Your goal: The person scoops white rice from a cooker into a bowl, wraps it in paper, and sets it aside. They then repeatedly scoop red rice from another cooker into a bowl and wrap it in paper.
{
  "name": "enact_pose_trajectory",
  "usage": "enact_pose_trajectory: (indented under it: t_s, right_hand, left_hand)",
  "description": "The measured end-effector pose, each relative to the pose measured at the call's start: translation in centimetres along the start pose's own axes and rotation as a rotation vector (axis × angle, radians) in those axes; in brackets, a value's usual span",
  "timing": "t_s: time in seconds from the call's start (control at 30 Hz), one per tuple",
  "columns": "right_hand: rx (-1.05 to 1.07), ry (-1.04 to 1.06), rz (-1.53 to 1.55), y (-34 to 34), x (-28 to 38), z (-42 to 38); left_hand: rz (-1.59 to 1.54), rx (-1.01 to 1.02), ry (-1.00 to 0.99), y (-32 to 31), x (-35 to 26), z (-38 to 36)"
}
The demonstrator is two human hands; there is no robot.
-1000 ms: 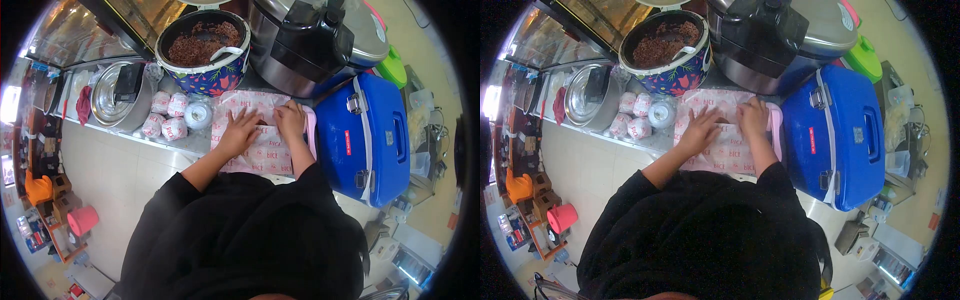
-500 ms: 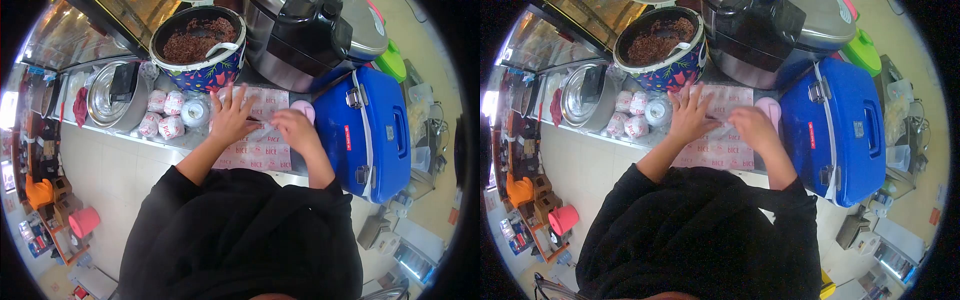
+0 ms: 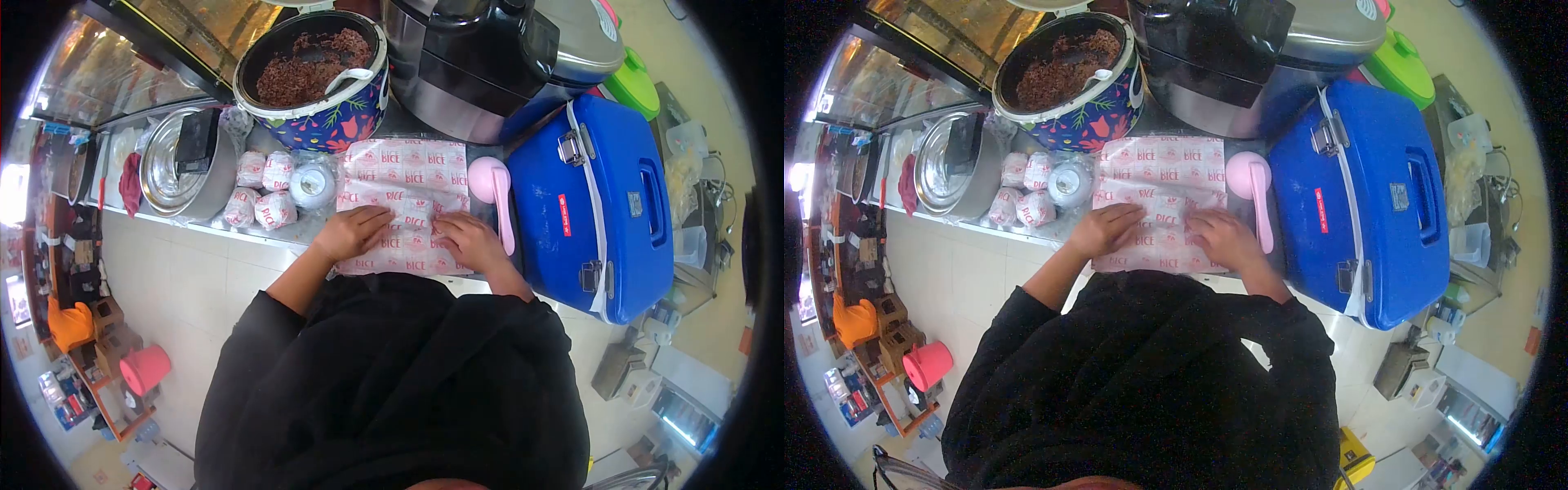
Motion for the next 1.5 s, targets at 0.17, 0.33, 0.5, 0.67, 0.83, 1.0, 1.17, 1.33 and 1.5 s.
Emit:
enact_pose_trajectory:
  t_s: [0.17, 0.33, 0.5, 0.67, 0.83, 1.0, 1.17, 1.33, 1.5]
  right_hand:
    - [0.071, -0.230, 0.087, -1.9, -1.7, 0.3]
    - [-0.271, -0.422, 0.055, 0.0, -1.3, 5.4]
    - [0.129, -0.458, -0.044, -0.1, -3.2, 6.8]
    - [-0.175, -0.391, 0.036, -1.8, 0.2, 3.6]
    - [-0.281, -0.381, 0.023, -5.0, 0.6, 2.5]
    - [-0.464, -0.310, 0.020, -0.1, 4.8, 5.1]
    - [-0.449, -0.155, 0.031, 0.9, 9.7, 6.9]
    - [-0.337, -0.278, 0.394, -0.7, 13.0, 8.3]
    - [-0.329, -0.251, 0.685, -2.7, 14.6, 10.9]
  left_hand:
    - [-0.053, 0.067, 0.081, -1.7, 2.1, -0.9]
    - [0.010, 0.058, 0.546, -1.2, 2.8, 3.8]
    - [0.297, 0.187, 0.242, -1.3, 3.2, 5.0]
    - [0.435, 0.048, 0.191, -2.5, 0.1, 2.6]
    - [0.253, -0.006, 0.403, -3.6, -1.1, 3.0]
    - [-1.032, -0.367, 1.051, -3.9, -0.5, 3.1]
    - [-1.844, -0.553, 1.237, 0.3, -2.4, 4.2]
    - [-1.556, -0.761, 1.253, 3.5, -2.1, 2.4]
    - [-1.164, -0.966, 1.159, 5.6, 0.0, -0.1]
Point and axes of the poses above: each hand's wrist, its own z-axis towards the middle knuckle, its own y-axis out of the back of the hand, x = y × z, the point moved 3 cm from there along z, towards the middle knuckle, and after that the axes turned 2 degrees about -y, right-handed, at the moved point
